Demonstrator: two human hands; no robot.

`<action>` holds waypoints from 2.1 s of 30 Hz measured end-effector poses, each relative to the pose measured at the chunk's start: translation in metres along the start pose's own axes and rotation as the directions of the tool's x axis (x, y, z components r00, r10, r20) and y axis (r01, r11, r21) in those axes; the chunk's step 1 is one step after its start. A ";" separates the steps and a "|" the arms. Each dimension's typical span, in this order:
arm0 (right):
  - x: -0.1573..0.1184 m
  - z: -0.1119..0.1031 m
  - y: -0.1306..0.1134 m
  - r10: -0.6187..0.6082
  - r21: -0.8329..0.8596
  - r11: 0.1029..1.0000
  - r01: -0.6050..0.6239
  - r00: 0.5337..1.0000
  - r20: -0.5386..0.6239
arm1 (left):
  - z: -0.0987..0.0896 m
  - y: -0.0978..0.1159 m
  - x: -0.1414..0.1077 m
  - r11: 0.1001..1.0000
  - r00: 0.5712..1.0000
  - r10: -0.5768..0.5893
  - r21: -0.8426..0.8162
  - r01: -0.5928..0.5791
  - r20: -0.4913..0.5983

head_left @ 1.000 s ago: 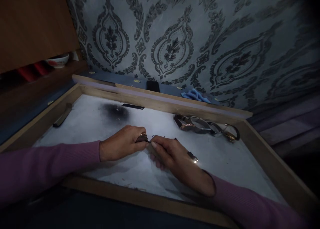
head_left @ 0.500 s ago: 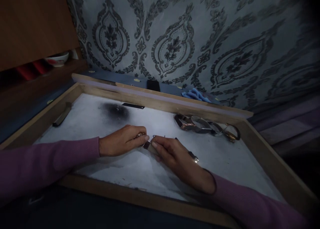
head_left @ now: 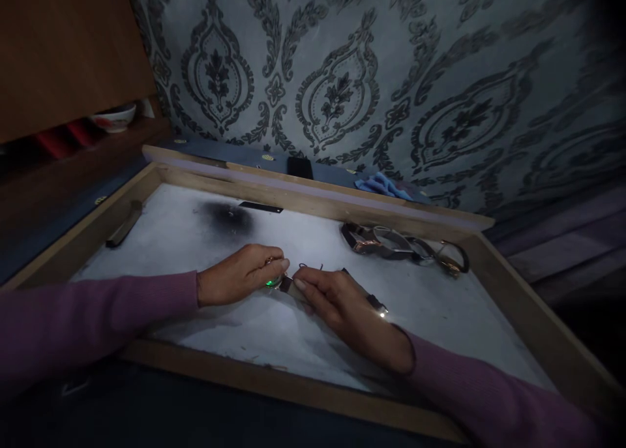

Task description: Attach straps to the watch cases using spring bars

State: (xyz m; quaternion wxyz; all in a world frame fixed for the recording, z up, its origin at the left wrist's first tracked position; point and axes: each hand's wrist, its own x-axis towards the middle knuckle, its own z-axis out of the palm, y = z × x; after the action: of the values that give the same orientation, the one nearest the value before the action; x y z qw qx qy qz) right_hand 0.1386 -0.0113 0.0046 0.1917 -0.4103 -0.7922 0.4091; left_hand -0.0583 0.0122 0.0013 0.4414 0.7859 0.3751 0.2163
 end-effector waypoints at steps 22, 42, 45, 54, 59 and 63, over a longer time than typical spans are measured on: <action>0.000 -0.002 0.000 -0.004 -0.040 0.999 0.003 1.000 -0.018 | -0.017 -0.005 0.006 0.964 0.947 -0.028 -0.242 0.110 0.319; -0.003 -0.004 0.006 -0.078 -0.166 0.982 0.085 0.996 0.050 | -0.012 -0.001 0.000 0.943 0.940 -0.021 -0.304 0.131 0.340; -0.003 -0.004 0.006 -0.099 -0.188 0.976 0.108 0.993 0.058 | -0.013 -0.002 0.000 0.942 0.932 -0.053 -0.292 0.165 0.359; -0.002 -0.005 0.002 -0.071 -0.113 0.990 0.079 0.995 0.072 | -0.011 -0.004 0.002 0.935 0.936 -0.023 -0.325 0.145 0.352; -0.001 -0.006 0.005 -0.049 -0.096 0.994 0.058 0.995 0.089 | -0.009 -0.004 0.002 0.962 0.946 0.053 -0.270 0.037 0.321; 0.001 -0.007 0.006 -0.052 -0.065 0.996 0.059 0.992 0.111 | -0.008 -0.004 0.001 0.956 0.948 0.085 -0.293 0.009 0.306</action>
State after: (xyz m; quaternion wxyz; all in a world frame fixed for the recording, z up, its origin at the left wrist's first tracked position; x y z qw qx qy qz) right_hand 0.1456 -0.0050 0.0039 0.1454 -0.3714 -0.8261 0.3982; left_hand -0.0645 0.0189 0.0025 0.6021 0.7439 0.2484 0.1495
